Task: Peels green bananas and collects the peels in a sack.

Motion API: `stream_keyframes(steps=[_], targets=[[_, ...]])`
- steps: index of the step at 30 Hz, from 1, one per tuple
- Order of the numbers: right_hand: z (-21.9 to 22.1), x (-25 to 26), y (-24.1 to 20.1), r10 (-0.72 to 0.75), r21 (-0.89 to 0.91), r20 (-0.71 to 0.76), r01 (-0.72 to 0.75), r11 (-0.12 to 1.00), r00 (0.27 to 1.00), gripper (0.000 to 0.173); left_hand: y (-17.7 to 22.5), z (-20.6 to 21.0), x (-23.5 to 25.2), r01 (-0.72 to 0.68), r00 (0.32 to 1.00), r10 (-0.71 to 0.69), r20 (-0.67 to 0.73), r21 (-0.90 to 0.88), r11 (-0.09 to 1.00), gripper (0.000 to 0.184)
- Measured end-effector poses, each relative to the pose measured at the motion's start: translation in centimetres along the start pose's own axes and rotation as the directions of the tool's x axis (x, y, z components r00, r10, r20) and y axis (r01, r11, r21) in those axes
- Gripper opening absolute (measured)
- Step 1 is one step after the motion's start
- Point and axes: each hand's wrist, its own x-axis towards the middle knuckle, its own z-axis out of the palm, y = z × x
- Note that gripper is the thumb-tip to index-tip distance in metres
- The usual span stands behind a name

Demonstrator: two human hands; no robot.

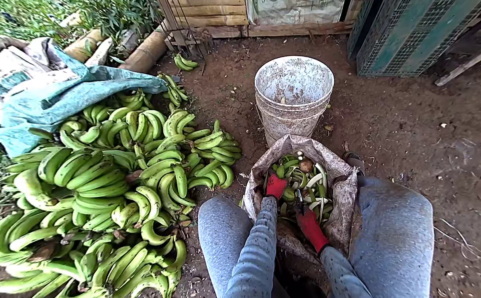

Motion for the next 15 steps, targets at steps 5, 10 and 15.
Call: stream_keyframes(steps=[5, 10, 15], targets=[[0.3, 0.0, 0.5, 0.028, 0.262, -0.014, -0.023, 0.965, 1.0, 0.035, -0.2, 0.0, 0.3, 0.0, 1.0, 0.0, 0.005, -0.057, 0.998, 0.079], [-0.1, -0.3, -0.5, -0.038, -0.139, -0.006, 0.036, 0.99, 0.999, 0.044, -0.2, 0.0, 0.2, -0.001, 1.0, 0.001, 0.002, -0.046, 0.999, 0.081], [0.0, -0.4, -1.3, 0.011, -0.273, 0.004, -0.009, 0.962, 1.0, 0.05, 0.0, 0.2, -0.1, 0.003, 1.0, -0.003, 0.013, -0.006, 1.0, 0.078]])
